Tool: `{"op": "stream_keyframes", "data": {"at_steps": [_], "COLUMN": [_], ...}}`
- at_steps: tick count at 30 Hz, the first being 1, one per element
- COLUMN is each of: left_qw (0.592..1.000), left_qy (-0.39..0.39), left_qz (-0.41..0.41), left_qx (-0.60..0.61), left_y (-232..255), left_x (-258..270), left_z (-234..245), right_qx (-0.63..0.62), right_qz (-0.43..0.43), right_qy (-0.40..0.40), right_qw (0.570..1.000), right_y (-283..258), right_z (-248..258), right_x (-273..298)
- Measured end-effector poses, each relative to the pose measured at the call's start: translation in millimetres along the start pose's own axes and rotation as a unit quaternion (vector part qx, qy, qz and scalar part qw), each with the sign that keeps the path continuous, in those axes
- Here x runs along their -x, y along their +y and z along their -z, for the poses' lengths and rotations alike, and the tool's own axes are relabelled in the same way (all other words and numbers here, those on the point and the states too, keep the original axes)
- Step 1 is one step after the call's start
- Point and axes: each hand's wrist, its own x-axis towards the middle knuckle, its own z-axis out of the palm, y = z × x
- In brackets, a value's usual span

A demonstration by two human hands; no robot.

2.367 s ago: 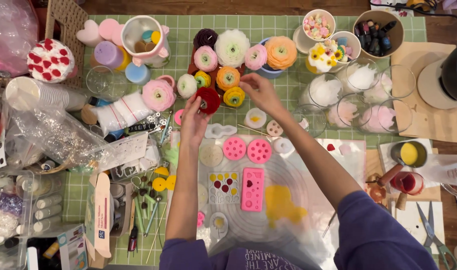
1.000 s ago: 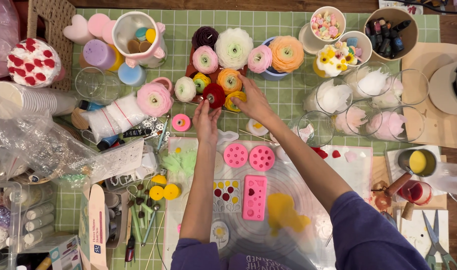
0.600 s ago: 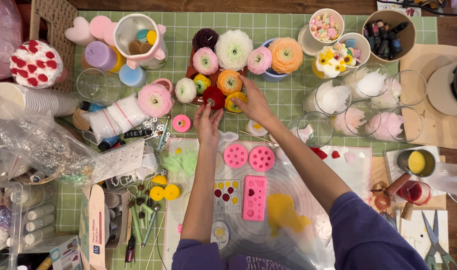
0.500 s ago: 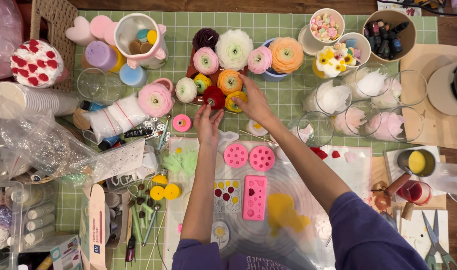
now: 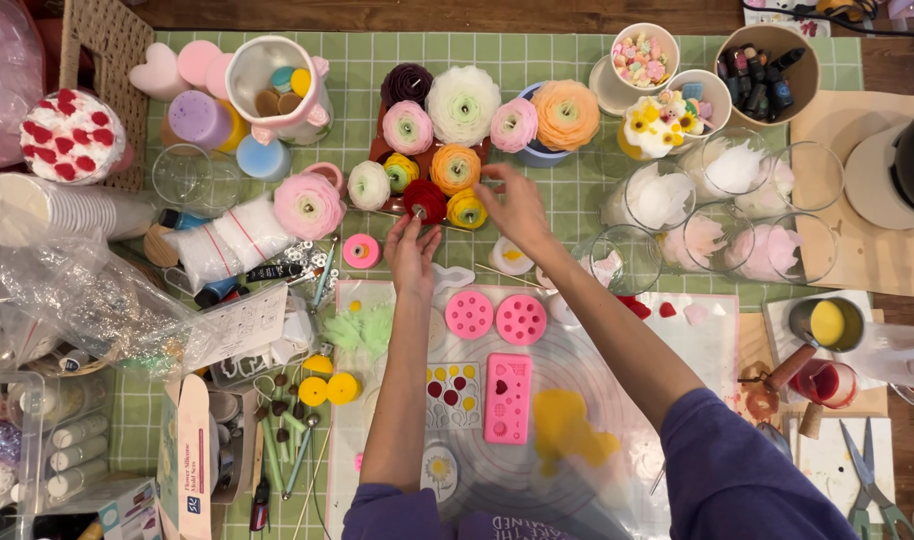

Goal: The recorder is finishing a rose-shaped candle by sculpting the wax petals with a tool and trimming the wick with scissors.

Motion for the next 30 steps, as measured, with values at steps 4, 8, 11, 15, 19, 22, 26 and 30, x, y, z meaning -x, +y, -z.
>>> {"op": "stream_keyframes", "data": {"at_steps": [4, 8, 11, 15, 19, 22, 26, 30], "left_qw": [1.0, 1.0, 1.0, 1.0, 1.0, 1.0, 1.0, 1.0], "left_qy": [0.006, 0.005, 0.008, 0.009, 0.006, 0.005, 0.0, 0.006], "left_qz": [0.001, 0.005, 0.006, 0.009, 0.009, 0.013, 0.013, 0.012], "left_qx": [-0.002, 0.0, -0.001, -0.006, 0.001, -0.002, -0.005, -0.009], "left_y": [2.0, 4.7, 4.8, 4.3, 4.9, 6.2, 5.4, 8.5], "left_x": [1.6, 0.1, 0.5, -1.9, -2.8, -1.3, -1.4, 1.3], "left_z": [-1.6, -1.1, 0.7, 3.2, 4.5, 4.0, 3.3, 0.6], "right_qx": [-0.134, -0.33, -0.36, -0.387, -0.417, -0.42, -0.39, -0.361], "right_qz": [-0.122, -0.239, -0.243, -0.23, -0.208, -0.187, -0.169, -0.173], "right_qy": [0.045, 0.041, 0.046, 0.079, 0.162, 0.185, 0.189, 0.173], "right_qw": [0.982, 0.912, 0.899, 0.889, 0.87, 0.869, 0.885, 0.9], "right_y": [57.2, 64.6, 58.8, 55.4, 53.0, 56.9, 51.9, 51.0], "right_z": [-13.4, -3.5, -0.2, 1.6, 7.8, 9.8, 15.8, 17.2], "right_x": [-17.5, -23.3, -21.3, -23.1, -29.7, -32.4, -32.1, -30.9]}}
